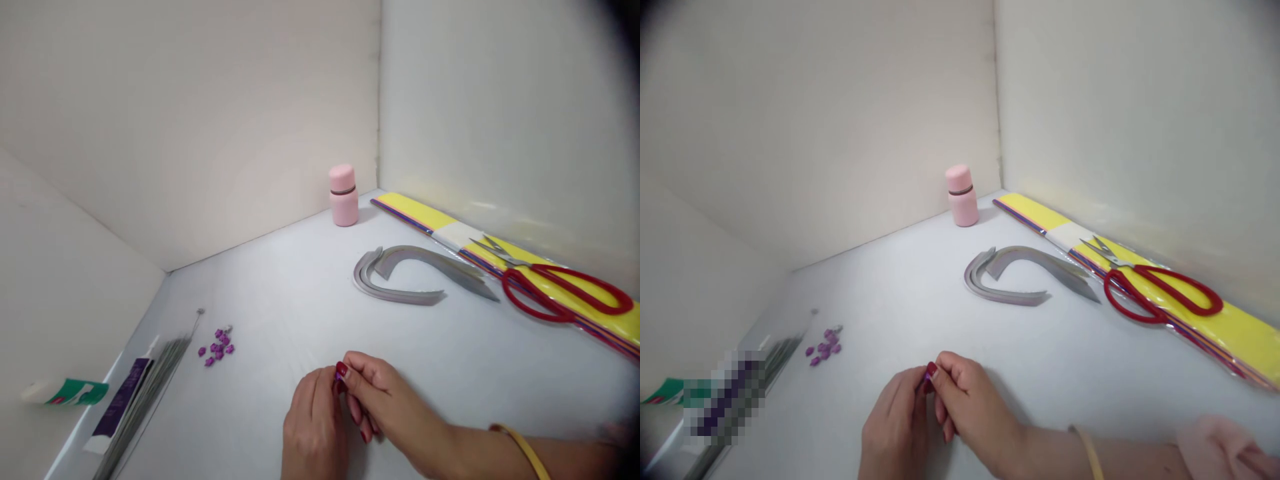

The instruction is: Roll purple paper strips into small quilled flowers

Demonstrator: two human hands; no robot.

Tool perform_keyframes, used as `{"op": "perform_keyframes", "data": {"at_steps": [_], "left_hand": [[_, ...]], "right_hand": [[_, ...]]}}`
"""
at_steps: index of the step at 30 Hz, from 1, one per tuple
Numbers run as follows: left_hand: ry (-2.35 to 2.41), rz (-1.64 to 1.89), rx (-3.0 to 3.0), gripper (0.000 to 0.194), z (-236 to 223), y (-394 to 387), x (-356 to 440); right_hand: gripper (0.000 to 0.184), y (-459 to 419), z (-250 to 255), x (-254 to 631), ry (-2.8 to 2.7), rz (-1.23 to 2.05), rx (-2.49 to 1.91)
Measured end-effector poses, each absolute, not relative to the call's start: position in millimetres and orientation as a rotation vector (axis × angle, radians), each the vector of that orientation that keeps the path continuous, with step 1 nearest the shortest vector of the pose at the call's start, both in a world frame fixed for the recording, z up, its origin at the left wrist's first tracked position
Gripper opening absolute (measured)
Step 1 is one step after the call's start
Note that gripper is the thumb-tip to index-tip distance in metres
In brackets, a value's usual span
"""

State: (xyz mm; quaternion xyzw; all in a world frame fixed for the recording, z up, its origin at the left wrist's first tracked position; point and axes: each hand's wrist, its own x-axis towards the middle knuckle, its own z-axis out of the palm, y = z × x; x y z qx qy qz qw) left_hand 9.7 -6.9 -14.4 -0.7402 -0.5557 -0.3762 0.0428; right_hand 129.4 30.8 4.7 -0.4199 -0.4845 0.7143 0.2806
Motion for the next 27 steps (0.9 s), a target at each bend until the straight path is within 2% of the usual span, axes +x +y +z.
{"op": "perform_keyframes", "data": {"at_steps": [5, 11, 17, 27], "left_hand": [[-1.944, -1.392, -2.387, 0.020, -5.1, -7.6, 10.6], [-2.067, -1.703, -2.563, 0.018, 2.0, -4.3, -1.0], [-2.016, -1.702, -2.410, 0.020, -4.0, -6.5, -2.0], [-1.606, -1.397, -2.296, 0.024, -13.7, -7.0, -1.0]], "right_hand": [[0.032, 29.8, 4.7, 129.7, -1.247, 1.936, -1.086], [0.031, 35.5, 11.7, 135.7, -1.073, 2.206, -0.965], [0.029, 36.9, 11.7, 134.7, -1.078, 2.136, -0.952], [0.033, 37.1, 2.3, 133.5, -1.322, 1.958, -0.990]]}}
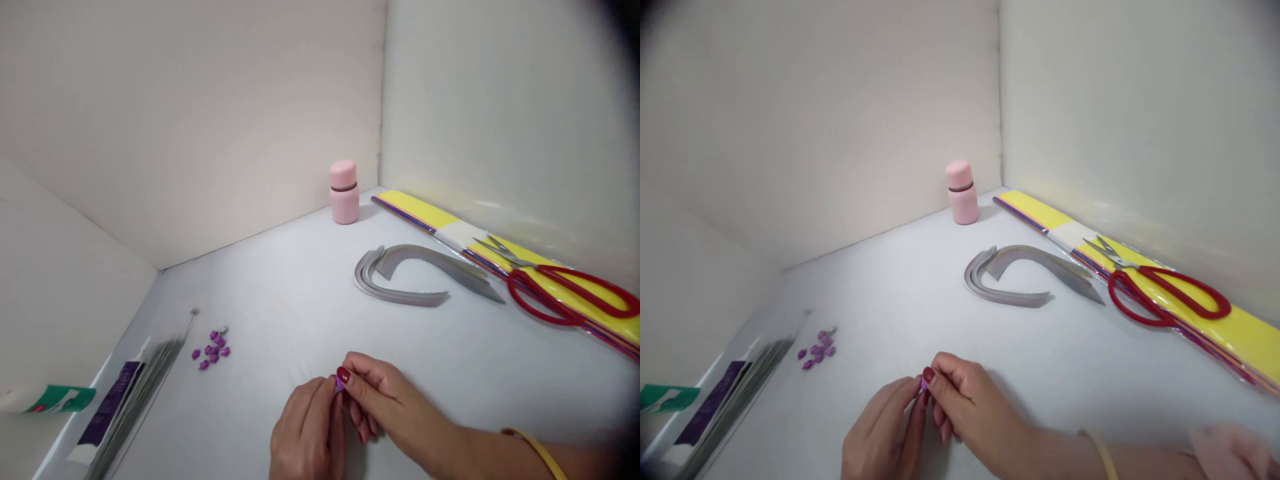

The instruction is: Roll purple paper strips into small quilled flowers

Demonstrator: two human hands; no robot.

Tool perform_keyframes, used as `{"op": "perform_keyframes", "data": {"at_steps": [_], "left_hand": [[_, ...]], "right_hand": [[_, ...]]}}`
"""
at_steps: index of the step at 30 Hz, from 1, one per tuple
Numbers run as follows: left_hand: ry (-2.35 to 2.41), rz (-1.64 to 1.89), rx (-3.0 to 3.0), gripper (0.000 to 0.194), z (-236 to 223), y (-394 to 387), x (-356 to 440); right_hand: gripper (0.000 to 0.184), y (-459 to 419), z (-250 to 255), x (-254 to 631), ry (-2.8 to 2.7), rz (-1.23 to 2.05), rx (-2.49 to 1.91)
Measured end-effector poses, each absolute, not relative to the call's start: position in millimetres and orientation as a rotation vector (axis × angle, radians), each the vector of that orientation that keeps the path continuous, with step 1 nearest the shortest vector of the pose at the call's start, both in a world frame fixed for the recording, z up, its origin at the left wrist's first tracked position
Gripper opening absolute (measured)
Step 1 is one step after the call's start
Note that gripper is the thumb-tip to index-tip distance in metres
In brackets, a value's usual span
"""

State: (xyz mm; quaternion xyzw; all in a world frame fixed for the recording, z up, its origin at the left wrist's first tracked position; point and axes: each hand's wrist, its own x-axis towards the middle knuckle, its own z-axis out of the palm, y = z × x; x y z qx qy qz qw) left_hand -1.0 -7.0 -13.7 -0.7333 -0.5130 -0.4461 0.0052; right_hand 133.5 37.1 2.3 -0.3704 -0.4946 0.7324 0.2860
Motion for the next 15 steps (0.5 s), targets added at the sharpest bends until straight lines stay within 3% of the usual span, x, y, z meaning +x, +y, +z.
{"op": "perform_keyframes", "data": {"at_steps": [15], "left_hand": [[-2.055, -1.545, -2.386, 0.016, 0.1, -7.3, 6.1]], "right_hand": [[0.033, 29.5, 1.9, 130.3, -1.355, 1.836, -0.994]]}}
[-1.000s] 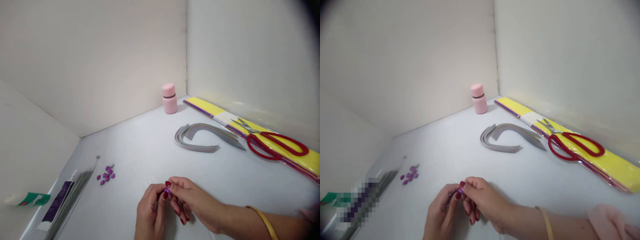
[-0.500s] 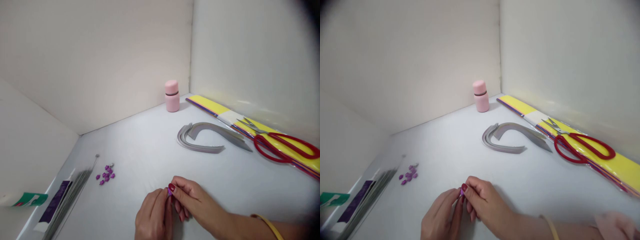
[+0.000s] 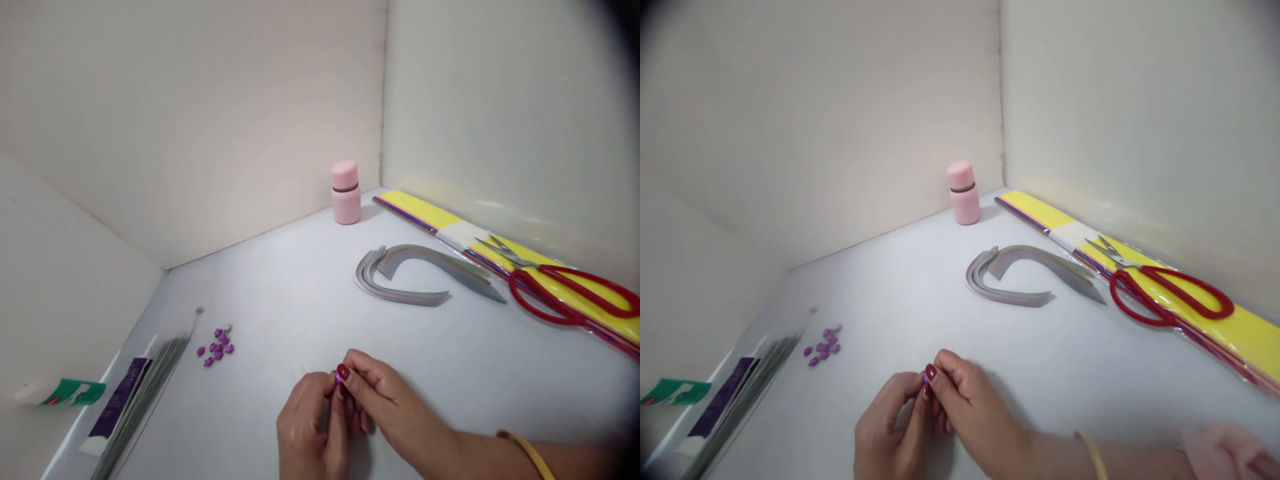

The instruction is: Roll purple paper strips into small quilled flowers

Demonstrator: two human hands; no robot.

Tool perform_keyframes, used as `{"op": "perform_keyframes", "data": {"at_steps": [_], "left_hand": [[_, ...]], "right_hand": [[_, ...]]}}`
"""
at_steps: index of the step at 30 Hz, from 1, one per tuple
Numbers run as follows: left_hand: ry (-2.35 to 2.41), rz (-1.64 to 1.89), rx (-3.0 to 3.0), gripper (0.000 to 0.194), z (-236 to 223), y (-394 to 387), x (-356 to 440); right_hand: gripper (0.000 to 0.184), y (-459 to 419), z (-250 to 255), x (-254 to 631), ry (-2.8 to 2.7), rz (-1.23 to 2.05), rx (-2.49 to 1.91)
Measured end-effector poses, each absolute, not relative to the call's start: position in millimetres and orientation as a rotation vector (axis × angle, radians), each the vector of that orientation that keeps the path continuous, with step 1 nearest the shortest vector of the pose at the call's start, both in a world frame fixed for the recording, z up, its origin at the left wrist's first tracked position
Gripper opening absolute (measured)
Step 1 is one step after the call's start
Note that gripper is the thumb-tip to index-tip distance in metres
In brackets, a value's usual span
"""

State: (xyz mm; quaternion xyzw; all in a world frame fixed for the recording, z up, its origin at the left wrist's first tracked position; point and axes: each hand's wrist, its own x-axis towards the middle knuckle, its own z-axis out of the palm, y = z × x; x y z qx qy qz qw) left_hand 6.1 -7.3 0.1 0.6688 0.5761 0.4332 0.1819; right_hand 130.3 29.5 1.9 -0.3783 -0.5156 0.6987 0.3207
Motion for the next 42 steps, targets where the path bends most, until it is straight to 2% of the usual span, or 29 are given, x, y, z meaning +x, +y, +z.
{"op": "perform_keyframes", "data": {"at_steps": [3, 7, 11, 19, 25, 30, 36, 42], "left_hand": [[1.589, 1.252, 1.780, 0.013, 1.9, -6.9, 3.5], [1.577, 1.349, 1.765, 0.013, 0.7, -8.1, 0.3], [1.576, 1.374, 1.822, 0.019, -4.0, -9.2, -1.0], [1.633, 1.326, 1.916, 0.016, -6.5, -9.3, -0.3], [1.685, 1.310, 1.982, 0.016, -7.0, -8.8, 1.8], [1.577, 1.235, 1.738, 0.016, 2.0, -3.5, -3.3], [1.456, 1.225, 1.578, 0.013, 3.4, -2.7, -9.9], [1.353, 1.181, 1.333, 0.011, -3.4, -3.2, -13.7]], "right_hand": [[0.032, 35.2, 8.0, 137.4, -1.484, 1.785, -0.990], [0.018, 44.2, 16.2, 148.0, -1.918, 1.359, -0.943], [0.021, 47.1, 16.1, 150.0, -2.140, 1.119, -0.886], [0.025, 40.7, 2.1, 152.4, -2.228, 0.868, -0.833], [0.024, 38.4, 1.9, 149.7, -2.229, 0.880, -0.884], [0.027, 49.6, 8.7, 150.2, -2.175, 1.091, -0.929], [0.031, 56.7, 14.1, 154.4, -2.317, 0.993, -0.714], [0.022, 57.9, 11.2, 154.1, -2.176, 1.213, -0.772]]}}
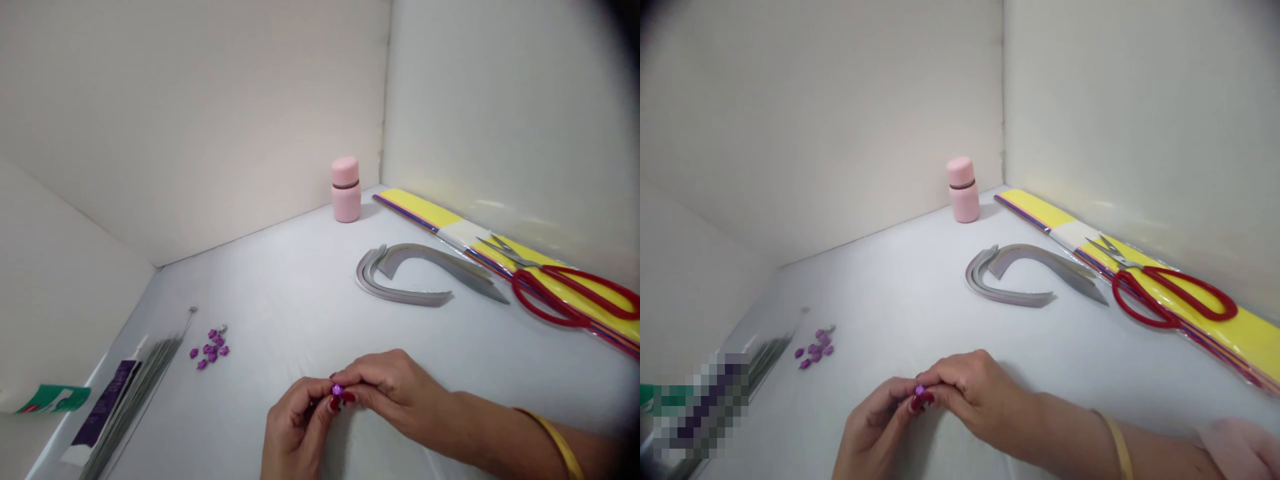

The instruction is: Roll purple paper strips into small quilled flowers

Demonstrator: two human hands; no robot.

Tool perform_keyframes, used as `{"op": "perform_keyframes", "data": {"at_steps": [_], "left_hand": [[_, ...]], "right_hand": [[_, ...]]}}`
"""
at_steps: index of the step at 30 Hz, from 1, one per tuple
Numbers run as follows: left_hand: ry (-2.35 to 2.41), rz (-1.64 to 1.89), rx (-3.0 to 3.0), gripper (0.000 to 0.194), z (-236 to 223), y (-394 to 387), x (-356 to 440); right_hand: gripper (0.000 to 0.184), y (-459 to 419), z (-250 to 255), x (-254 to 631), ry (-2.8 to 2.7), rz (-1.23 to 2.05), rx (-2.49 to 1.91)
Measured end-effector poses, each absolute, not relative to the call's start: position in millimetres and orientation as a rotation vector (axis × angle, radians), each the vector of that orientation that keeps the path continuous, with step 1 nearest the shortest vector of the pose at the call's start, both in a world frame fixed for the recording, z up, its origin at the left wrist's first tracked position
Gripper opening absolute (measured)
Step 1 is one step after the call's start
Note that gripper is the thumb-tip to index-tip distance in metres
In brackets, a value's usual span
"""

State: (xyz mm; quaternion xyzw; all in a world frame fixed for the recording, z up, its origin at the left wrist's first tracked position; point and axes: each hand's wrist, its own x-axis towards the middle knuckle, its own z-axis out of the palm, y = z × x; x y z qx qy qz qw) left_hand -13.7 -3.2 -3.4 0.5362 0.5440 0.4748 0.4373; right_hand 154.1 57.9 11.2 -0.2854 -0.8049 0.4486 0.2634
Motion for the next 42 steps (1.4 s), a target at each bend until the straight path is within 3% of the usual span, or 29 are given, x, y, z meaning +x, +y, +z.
{"op": "perform_keyframes", "data": {"at_steps": [4, 13, 24, 42], "left_hand": [[1.446, 1.231, 1.261, 0.009, -8.0, -4.5, -10.5], [1.574, 1.359, 1.816, 0.023, -7.1, -9.2, -4.4], [1.572, 1.357, 1.840, 0.024, -5.0, -9.6, -6.9], [1.608, 1.287, 2.044, 0.018, -3.9, -9.1, -5.9]], "right_hand": [[0.022, 57.6, 9.5, 153.8, -2.139, 1.211, -0.844], [0.021, 54.5, 12.2, 150.9, -2.033, 1.311, -0.900], [0.024, 53.6, 14.3, 150.9, -2.214, 1.040, -0.876], [0.022, 51.6, 5.4, 152.6, -2.214, 0.951, -0.736]]}}
